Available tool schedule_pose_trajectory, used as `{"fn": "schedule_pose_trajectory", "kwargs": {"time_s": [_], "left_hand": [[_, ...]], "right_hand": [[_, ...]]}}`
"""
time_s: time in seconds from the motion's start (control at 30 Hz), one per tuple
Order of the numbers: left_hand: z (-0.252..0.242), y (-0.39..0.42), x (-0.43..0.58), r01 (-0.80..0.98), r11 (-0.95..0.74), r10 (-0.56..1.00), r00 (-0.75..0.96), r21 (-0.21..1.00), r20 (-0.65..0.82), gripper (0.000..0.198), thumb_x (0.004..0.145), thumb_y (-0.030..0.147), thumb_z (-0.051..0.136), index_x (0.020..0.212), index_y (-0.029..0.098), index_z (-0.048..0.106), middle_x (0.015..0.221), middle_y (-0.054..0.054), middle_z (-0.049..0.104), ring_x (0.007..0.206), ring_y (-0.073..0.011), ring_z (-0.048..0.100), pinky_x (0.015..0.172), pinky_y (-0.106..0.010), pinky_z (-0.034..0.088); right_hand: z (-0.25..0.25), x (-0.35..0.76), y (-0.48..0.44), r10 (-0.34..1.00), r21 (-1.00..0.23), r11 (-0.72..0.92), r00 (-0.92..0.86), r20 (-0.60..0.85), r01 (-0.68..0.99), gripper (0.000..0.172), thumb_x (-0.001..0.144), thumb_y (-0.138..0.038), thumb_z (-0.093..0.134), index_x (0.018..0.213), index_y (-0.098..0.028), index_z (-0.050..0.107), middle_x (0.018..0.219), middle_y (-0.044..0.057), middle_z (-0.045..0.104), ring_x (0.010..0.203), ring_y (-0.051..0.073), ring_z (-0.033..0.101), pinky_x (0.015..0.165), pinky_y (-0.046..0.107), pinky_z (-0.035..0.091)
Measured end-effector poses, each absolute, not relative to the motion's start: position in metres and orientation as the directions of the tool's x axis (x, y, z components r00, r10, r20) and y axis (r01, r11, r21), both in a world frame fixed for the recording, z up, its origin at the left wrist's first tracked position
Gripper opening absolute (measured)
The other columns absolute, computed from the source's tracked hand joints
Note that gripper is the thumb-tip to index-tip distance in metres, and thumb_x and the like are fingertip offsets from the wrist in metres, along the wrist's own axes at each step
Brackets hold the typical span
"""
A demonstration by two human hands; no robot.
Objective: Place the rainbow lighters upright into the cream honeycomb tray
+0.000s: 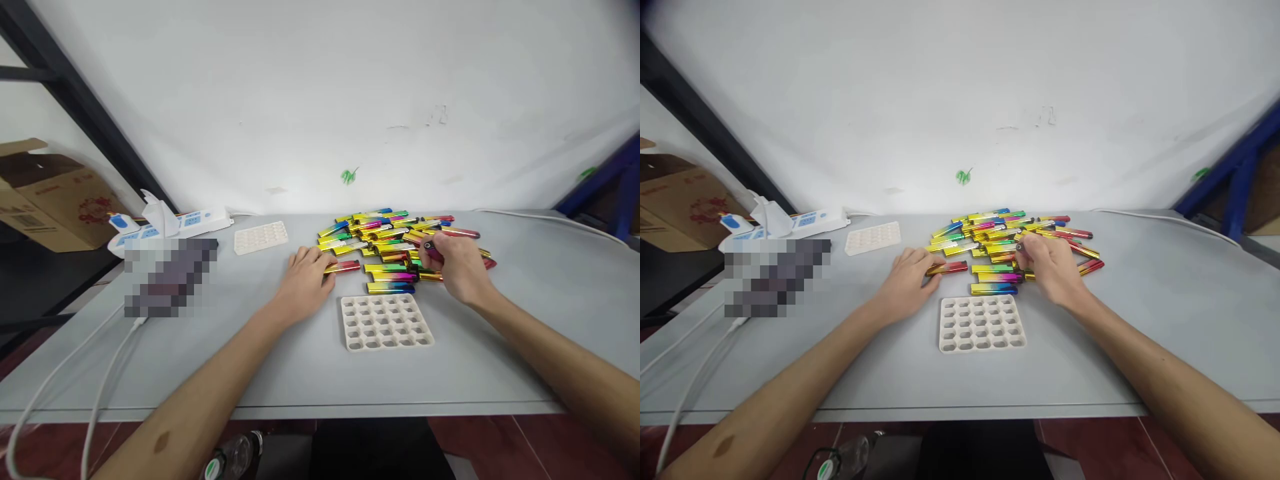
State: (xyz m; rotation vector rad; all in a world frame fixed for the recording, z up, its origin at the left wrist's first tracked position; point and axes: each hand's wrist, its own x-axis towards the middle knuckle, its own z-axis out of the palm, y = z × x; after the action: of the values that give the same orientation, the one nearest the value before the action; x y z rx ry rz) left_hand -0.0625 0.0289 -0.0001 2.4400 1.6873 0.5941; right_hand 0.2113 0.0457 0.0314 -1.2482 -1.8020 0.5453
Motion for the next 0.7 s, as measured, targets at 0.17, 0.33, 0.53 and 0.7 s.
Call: {"fn": "schedule_pose_trajectory", "kwargs": {"time_s": [0.17, 0.33, 0.53, 0.7], "left_hand": [[0.002, 0.027, -0.061, 0.869, -0.379, 0.918, 0.307, 0.32, 0.252, 0.024, 0.095, 0.021, 0.049, 0.116, 0.022, 0.062, 0.116, -0.009, 0.064, 0.115, -0.0299, 0.049, 0.099, -0.049, 0.042], [0.002, 0.027, -0.06, 0.856, -0.388, 0.915, 0.311, 0.343, 0.258, 0.02, 0.095, 0.017, 0.047, 0.111, 0.022, 0.057, 0.117, -0.007, 0.065, 0.115, -0.0285, 0.05, 0.096, -0.047, 0.041], [0.003, 0.027, -0.061, 0.851, -0.392, 0.913, 0.315, 0.349, 0.258, 0.014, 0.095, 0.013, 0.042, 0.101, 0.021, 0.052, 0.11, -0.007, 0.064, 0.109, -0.0265, 0.052, 0.092, -0.044, 0.04], [0.004, 0.026, -0.06, 0.827, -0.433, 0.888, 0.322, 0.358, 0.329, 0.02, 0.09, 0.009, 0.045, 0.103, 0.021, 0.054, 0.108, -0.006, 0.065, 0.108, -0.0259, 0.052, 0.092, -0.043, 0.04]], "right_hand": [[0.024, 0.214, 0.049, 0.88, -0.656, 0.456, -0.197, 0.432, 0.602, 0.055, 0.102, -0.048, 0.032, 0.055, -0.023, 0.048, 0.054, 0.002, 0.046, 0.053, 0.017, 0.04, 0.058, 0.035, 0.032], [0.026, 0.214, 0.05, 0.908, -0.689, 0.407, -0.186, 0.374, 0.6, 0.054, 0.102, -0.043, 0.031, 0.055, -0.023, 0.045, 0.053, 0.002, 0.046, 0.053, 0.017, 0.04, 0.055, 0.035, 0.03], [0.023, 0.214, 0.051, 0.912, -0.739, 0.39, -0.119, 0.392, 0.549, 0.058, 0.103, -0.055, 0.03, 0.064, -0.021, 0.057, 0.059, 0.003, 0.049, 0.055, 0.017, 0.042, 0.054, 0.033, 0.031], [0.03, 0.203, 0.051, 0.893, -0.783, 0.444, -0.139, 0.429, 0.436, 0.041, 0.102, -0.051, 0.041, 0.077, -0.023, 0.058, 0.068, 0.001, 0.055, 0.065, 0.017, 0.05, 0.063, 0.032, 0.04]]}}
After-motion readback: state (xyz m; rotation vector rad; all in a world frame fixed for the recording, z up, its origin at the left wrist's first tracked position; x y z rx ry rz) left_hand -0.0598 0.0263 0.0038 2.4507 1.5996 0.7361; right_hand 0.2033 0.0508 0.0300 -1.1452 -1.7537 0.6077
